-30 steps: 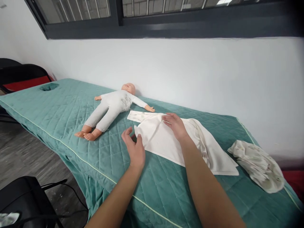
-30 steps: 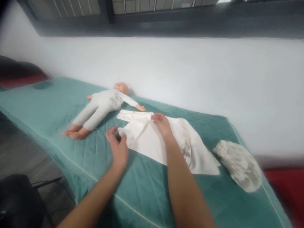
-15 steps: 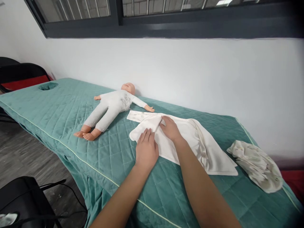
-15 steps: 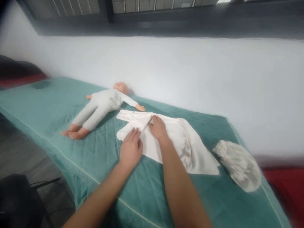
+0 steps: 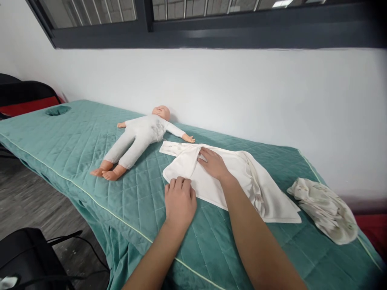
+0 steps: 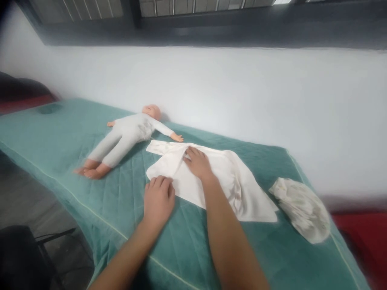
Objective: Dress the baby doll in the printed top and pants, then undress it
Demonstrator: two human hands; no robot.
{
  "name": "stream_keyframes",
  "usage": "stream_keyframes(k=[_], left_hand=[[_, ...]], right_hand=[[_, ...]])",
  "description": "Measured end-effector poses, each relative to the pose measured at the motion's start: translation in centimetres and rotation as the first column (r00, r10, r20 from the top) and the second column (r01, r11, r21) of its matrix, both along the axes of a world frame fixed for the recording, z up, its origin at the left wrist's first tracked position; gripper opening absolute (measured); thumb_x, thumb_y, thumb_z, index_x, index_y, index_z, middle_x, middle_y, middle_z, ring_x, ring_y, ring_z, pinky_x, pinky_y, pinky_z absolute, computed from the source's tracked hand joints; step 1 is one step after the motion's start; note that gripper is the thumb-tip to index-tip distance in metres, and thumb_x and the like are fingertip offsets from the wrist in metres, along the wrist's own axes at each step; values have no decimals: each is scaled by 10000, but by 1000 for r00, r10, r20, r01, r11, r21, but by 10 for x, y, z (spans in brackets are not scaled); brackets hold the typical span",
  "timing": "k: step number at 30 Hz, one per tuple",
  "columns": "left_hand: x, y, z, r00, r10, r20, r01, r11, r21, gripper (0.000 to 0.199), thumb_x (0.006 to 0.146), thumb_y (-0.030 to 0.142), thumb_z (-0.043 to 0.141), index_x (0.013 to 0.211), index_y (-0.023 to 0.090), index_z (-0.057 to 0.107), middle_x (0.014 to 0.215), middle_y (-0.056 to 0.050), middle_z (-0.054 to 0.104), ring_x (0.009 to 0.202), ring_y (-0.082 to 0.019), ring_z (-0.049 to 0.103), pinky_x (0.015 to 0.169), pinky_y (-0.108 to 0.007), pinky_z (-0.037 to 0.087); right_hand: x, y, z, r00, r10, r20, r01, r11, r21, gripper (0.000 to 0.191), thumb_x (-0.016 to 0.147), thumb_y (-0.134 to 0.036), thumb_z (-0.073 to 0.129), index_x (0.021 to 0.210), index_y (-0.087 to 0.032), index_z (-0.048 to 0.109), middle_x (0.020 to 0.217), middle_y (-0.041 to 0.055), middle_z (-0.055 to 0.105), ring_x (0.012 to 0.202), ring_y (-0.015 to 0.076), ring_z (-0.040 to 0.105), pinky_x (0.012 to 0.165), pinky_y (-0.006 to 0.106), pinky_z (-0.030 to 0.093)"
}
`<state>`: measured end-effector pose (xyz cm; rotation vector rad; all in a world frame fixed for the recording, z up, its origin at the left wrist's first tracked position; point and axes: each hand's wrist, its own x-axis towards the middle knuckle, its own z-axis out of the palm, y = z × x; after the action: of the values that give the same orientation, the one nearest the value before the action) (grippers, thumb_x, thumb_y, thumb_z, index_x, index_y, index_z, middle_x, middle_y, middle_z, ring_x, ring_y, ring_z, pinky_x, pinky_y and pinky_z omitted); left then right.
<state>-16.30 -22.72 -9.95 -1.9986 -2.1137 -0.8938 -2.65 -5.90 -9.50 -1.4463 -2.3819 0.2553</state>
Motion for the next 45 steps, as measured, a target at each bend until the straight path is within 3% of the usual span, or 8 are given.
stream_keyframes(k=[8, 16, 24, 28, 35, 40, 42, 45], left_hand=[[1, 1, 1, 1000, 0, -26, 0, 1000, -19, 153, 892, 165, 503, 949, 209, 638, 914, -70, 644, 901, -267, 535, 763, -412, 370], [0, 1, 2, 999, 5, -38, -6, 1000, -14, 151, 895, 171, 499, 931, 215, 638, 912, -72, 644, 892, -266, 535, 740, -402, 362], [-1, 2, 0, 999, -9, -47, 9, 1000, 3, 156, 895, 172, 503, 918, 213, 652, 918, -76, 650, 894, -278, 527, 738, -411, 373], [-1, 0, -1, 986, -166, -17, 166, 979, 114, 181, 895, 151, 505, 995, 199, 649, 927, -68, 668, 902, -255, 541, 779, -402, 400], [4, 0, 1, 912, -407, -49, 410, 911, 55, 160, 927, 191, 488, 937, 199, 648, 900, -44, 672, 873, -208, 570, 803, -358, 440], [5, 0, 3, 919, -389, -70, 390, 920, 15, 188, 937, 216, 481, 860, 197, 652, 870, -44, 658, 848, -205, 569, 800, -355, 448], [6, 0, 4, 921, -377, -98, 381, 924, 25, 195, 941, 218, 475, 862, 197, 652, 857, -47, 657, 834, -207, 567, 785, -355, 451], [14, 3, 6, 919, -377, -117, 382, 924, 23, 191, 943, 211, 471, 907, 203, 658, 880, -52, 670, 854, -216, 587, 804, -365, 467]], right_hand=[[-8, 8, -5, 981, -157, 117, 166, 984, -69, 650, 990, -513, 306, 1540, -166, 279, 1620, 100, 271, 1504, 260, 191, 1190, 488, 169], [-13, 13, -3, 951, -288, 114, 293, 955, -35, 713, 948, -535, 382, 1527, -133, 279, 1590, 153, 324, 1453, 287, 289, 1163, 460, 209], [4, -8, 8, 974, -43, 221, 73, 989, -128, 729, 980, -592, 256, 1543, -130, 268, 1649, 124, 157, 1525, 259, 108, 1204, 469, 139], [44, -45, 8, 967, 109, 229, -75, 986, -150, 778, 969, -647, 218, 1565, -146, 232, 1653, 109, 123, 1532, 246, 80, 1220, 464, 117], [99, -62, 4, 983, -111, 146, 125, 988, -89, 706, 973, -553, 380, 1502, -85, 370, 1609, 194, 247, 1510, 288, 189, 1212, 490, 161], [119, -53, 15, 895, -124, -429, 78, 989, -125, 470, 908, -474, 540, 1302, -226, 604, 1432, 81, 560, 1333, 235, 500, 1140, 421, 358], [139, -47, 22, 773, -237, -589, 192, 971, -139, 400, 907, -460, 524, 1215, -236, 644, 1280, 63, 666, 1168, 214, 621, 1043, 391, 458], [174, -41, 26, 762, -487, -427, 478, 868, -137, 359, 912, -359, 477, 1186, -196, 640, 1201, 87, 696, 1089, 212, 654, 981, 371, 481]])
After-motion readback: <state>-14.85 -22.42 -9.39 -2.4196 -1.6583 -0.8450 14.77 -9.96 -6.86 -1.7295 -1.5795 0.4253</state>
